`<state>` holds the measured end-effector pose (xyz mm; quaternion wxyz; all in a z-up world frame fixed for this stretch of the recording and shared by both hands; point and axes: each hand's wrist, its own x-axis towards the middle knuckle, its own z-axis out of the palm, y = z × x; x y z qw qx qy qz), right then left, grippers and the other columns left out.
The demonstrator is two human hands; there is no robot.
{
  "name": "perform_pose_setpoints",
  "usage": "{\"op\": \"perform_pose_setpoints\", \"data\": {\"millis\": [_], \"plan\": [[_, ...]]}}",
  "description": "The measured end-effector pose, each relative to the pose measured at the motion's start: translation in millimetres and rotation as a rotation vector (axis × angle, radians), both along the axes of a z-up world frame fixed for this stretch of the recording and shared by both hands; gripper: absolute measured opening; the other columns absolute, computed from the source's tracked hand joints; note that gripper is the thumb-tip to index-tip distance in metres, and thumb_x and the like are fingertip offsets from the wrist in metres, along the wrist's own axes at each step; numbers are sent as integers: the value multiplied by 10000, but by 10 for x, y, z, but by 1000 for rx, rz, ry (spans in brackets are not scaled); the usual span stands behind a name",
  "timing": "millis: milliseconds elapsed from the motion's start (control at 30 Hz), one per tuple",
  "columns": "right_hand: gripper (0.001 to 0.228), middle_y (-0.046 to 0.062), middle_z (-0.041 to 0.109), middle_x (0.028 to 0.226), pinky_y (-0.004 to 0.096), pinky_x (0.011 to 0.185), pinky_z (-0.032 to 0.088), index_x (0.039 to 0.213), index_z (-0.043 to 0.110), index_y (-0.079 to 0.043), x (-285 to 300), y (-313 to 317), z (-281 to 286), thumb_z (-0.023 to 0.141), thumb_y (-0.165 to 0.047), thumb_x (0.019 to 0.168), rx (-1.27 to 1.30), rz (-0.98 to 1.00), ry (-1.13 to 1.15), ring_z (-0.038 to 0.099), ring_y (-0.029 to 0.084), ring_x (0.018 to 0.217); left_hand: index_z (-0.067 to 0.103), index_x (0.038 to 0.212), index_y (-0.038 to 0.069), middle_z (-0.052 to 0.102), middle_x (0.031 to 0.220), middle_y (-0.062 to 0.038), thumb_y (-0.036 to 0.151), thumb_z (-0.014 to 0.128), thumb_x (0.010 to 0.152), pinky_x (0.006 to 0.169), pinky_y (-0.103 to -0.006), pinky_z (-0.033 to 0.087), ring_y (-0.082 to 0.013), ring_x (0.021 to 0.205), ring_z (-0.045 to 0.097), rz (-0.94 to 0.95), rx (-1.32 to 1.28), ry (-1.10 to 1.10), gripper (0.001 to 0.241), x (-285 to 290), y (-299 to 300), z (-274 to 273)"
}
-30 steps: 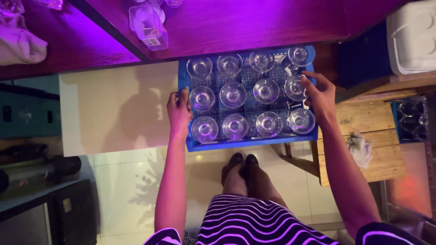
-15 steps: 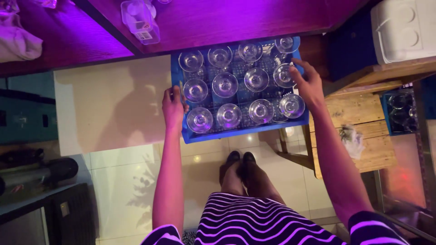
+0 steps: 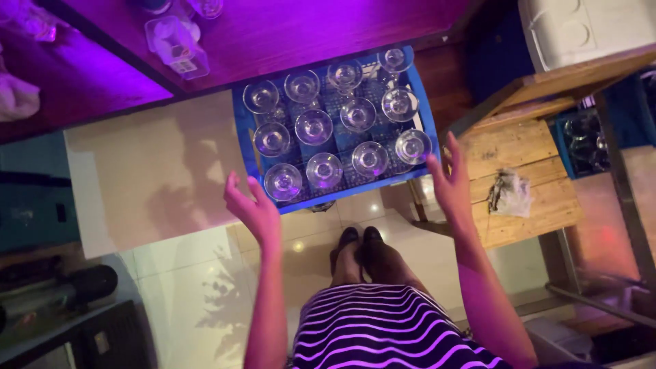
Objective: Polishing wine glasses with a cloth and organizing them into a storage crate in a bar prep area.
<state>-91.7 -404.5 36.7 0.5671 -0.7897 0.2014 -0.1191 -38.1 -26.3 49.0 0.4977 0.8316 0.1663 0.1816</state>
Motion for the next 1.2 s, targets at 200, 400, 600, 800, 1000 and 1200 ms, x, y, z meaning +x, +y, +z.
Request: {"op": "perform_pose_setpoints", "data": {"millis": [200, 400, 600, 800, 1000, 1200], "plan": [[751, 140, 391, 1610, 424, 1039, 486, 1594, 398, -165, -383, 258, 468, 749, -256, 936, -219, -65, 74, 459, 296, 1437, 476, 1388, 1, 532, 1389, -200, 160, 590, 1062, 1192, -534, 324, -396, 1358, 476, -143, 453, -318, 380, -387, -891, 802], [812, 121, 424, 1617, 431, 1071, 481, 1617, 358, -154, -527, 173, 777, 772, -231, 923, -197, -98, -14, 463, 272, 1454, 570, 1290, 26, 577, 1345, -166, 97, 628, 1011, 1155, -496, 378, -356, 1309, 519, -533, 159, -281, 293, -538, -1645, 882], [804, 107, 440, 1620, 443, 1098, 466, 1606, 390, -160, -866, -250, 935, 789, -213, 909, -187, -214, -17, 445, 271, 1478, 598, 1246, 22, 621, 1272, -159, 73, 592, 1028, 1079, -434, 470, -344, 1229, 589, -816, 22, -194, 224, -636, -2380, 895], [790, 85, 435, 1629, 435, 1085, 474, 1588, 403, -161, -1343, -990, 952, 788, -227, 901, -215, -343, -12, 448, 259, 1477, 613, 1227, 22, 632, 1257, -163, 94, 598, 1029, 1074, -441, 470, -350, 1228, 593, -965, -53, -146, 211, -878, -3271, 798], [776, 83, 440, 1628, 432, 1097, 480, 1595, 406, -167, -1859, -1919, 855, 780, -222, 917, -215, -402, -2, 454, 259, 1484, 597, 1253, 15, 625, 1274, -178, 121, 585, 1036, 1069, -428, 468, -358, 1226, 591, -1047, -122, -54, 242, -1289, -4305, 512], [760, 89, 443, 1629, 436, 1104, 475, 1591, 407, -165, -2258, -2835, 633, 767, -210, 923, -220, -399, 22, 440, 263, 1492, 598, 1247, 34, 626, 1236, -174, 121, 605, 1028, 1029, -425, 483, -355, 1201, 602, -1047, -128, 6, 236, -1643, -5221, 277]]}}
